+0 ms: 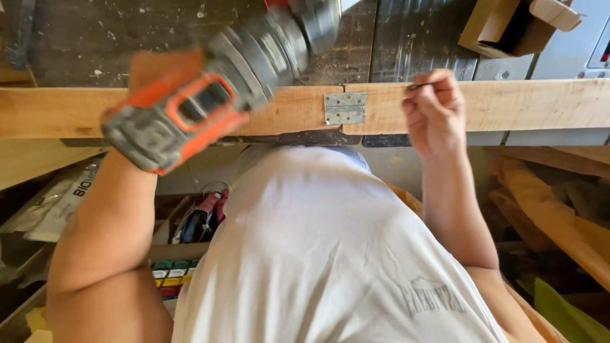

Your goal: Joining two wooden boards together by attaching a metal hinge using a power drill and screws.

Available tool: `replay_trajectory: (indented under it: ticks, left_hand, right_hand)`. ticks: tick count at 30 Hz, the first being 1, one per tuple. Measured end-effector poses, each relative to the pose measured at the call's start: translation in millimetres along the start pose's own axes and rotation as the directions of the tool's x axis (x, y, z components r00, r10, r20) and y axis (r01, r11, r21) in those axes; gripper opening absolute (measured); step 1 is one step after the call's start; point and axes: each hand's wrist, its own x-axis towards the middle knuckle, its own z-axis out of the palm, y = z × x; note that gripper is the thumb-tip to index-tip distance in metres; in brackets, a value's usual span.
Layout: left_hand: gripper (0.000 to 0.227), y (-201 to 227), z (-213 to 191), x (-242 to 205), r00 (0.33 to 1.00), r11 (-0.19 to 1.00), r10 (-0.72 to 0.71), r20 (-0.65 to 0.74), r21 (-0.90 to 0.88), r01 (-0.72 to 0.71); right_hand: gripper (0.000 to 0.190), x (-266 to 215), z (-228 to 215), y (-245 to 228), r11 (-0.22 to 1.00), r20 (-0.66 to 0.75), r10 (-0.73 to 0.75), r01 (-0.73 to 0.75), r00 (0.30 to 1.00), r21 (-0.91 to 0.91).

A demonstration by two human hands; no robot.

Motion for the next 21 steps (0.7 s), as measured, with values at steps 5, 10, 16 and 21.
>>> replay_trajectory:
  ticks: [5,10,16,21]
  left_hand:
    - [0.036,-24,84,44,0.970,0.140,0.200,-0.138,0.984,0.111]
    - [0.026,-51,82,27,0.936,-0.071,0.251,-0.245,0.960,0.271]
    - [0.032,-70,79,26,0.915,-0.193,0.401,0.047,0.981,0.035]
    - [0.018,-58,81,28,0.952,-0.200,0.303,0.042,0.979,0.021]
  right_hand:
    - [0.013,-4,12,40,0.995,0.112,0.063,-0.071,0.992,0.067]
    - [0.010,-1,6,56,0.992,0.045,0.095,-0.098,0.995,0.084]
    - [0.010,2,13,55,0.994,0.096,0.089,-0.095,0.991,0.058]
    - [0.010,3,15,54,0.996,0.109,0.079,-0.081,0.991,0.021]
